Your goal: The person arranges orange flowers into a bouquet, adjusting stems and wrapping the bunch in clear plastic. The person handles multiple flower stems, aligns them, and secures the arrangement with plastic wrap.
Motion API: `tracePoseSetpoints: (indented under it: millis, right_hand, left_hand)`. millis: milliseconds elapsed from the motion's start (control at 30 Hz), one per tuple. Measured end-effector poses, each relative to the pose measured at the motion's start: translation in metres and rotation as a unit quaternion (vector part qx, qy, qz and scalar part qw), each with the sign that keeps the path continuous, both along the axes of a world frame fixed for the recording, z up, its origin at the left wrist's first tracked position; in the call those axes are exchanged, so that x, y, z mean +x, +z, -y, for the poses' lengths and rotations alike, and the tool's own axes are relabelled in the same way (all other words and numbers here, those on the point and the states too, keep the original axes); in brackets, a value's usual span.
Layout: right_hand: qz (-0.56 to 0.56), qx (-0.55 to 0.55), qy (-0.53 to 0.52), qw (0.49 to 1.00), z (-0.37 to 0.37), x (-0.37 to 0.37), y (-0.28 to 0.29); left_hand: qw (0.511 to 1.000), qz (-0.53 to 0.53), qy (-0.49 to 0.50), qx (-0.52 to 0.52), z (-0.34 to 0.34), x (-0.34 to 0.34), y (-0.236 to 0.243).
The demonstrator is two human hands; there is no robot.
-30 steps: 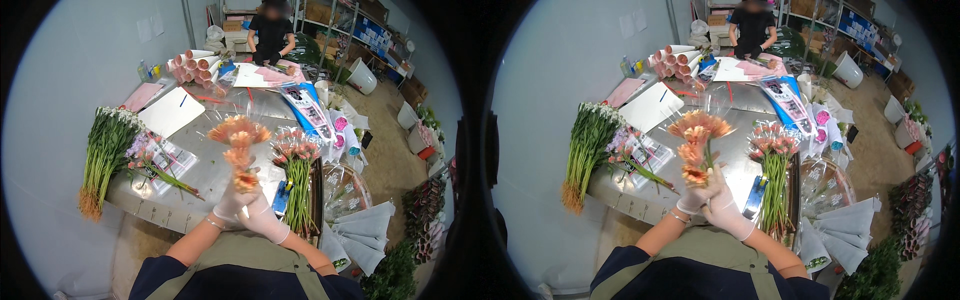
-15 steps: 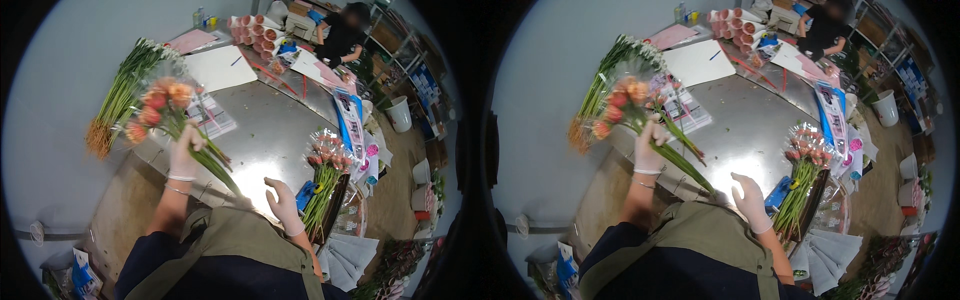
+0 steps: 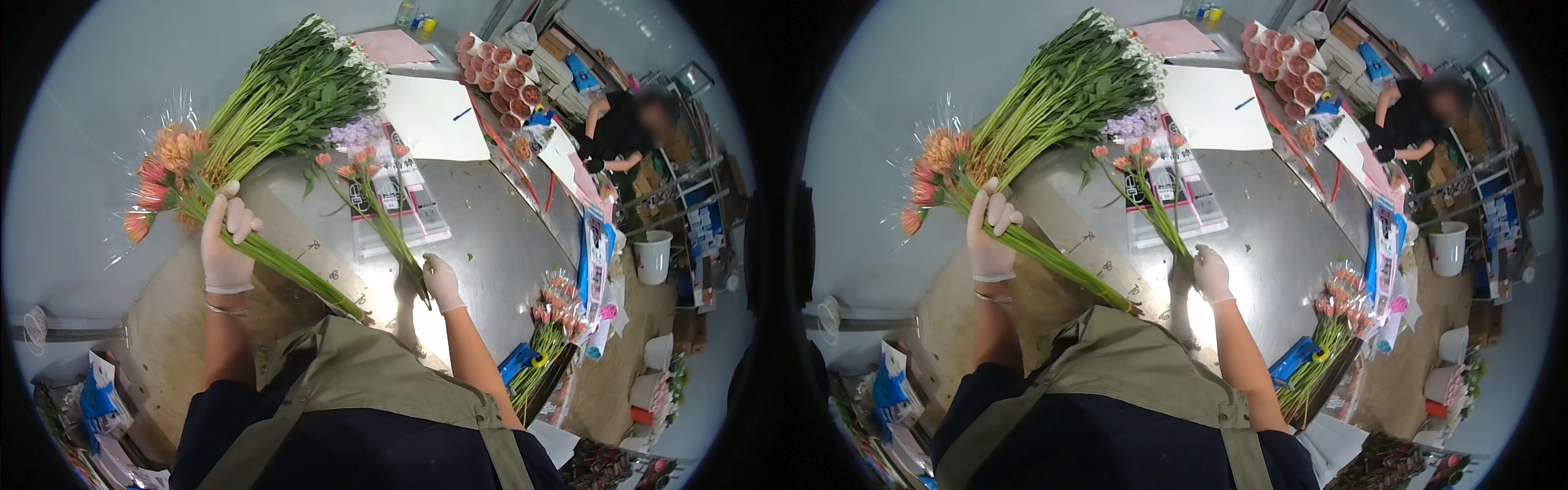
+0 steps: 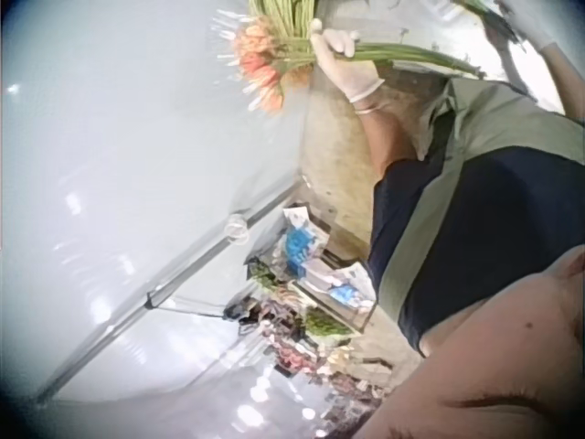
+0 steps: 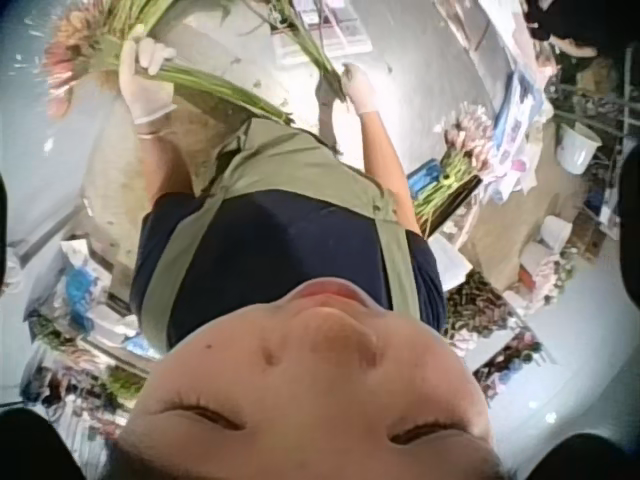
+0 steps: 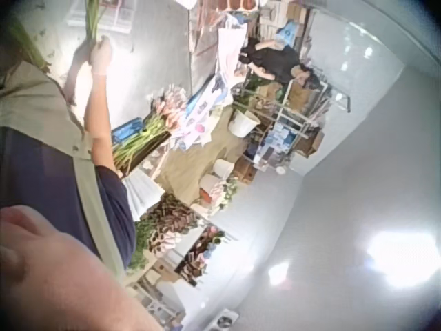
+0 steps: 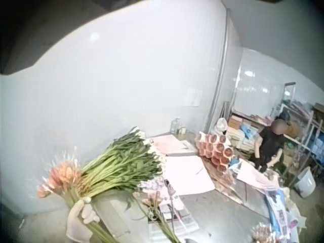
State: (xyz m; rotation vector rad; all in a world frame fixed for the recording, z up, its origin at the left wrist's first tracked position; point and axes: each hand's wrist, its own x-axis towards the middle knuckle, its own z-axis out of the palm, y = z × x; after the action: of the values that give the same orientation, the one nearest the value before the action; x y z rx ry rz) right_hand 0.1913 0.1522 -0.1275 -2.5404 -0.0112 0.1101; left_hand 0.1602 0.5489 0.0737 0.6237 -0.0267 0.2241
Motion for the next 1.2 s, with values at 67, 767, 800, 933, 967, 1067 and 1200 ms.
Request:
tracePoseSetpoints:
  millis: [67, 767, 800, 933, 967, 1067, 1200]
  right_hand:
    - [-0.043, 0.002, -0.002, 0.999, -0.012, 0.018, -0.02]
    - [0.039, 0.012, -0.263, 0.964, 0.004, 0.038, -0.021]
    - [0.072, -0.014, -0.267, 0.961, 0.008, 0.042, -0.027]
    - [0.073, -0.097, -0.242, 0.963, 0.006, 0.045, -0.048]
    - [0.086, -0.146, -0.191, 0.967, 0.0, 0.045, -0.053]
    - [-0.018, -0.237, -0.066, 0.969, -0.047, 0.053, -0.037]
    - [-0.084, -0.282, -0.017, 0.955, -0.093, 0.054, -0.037]
  left_hand:
    - [1.0, -0.004, 0.013, -0.011, -0.021, 0.013, -0.007]
    - [0.996, -0.055, -0.063, -0.006, -0.036, 0.165, -0.039]
    - [0.996, -0.055, -0.074, -0.006, -0.035, 0.17, -0.042]
    - [0.994, -0.06, -0.093, -0.005, -0.028, 0.178, -0.047]
    - [0.994, -0.058, -0.092, 0.004, -0.029, 0.178, -0.05]
    - [0.994, -0.056, -0.084, 0.034, -0.033, 0.178, -0.054]
    - [0.993, -0.069, -0.057, 0.079, -0.029, 0.177, -0.05]
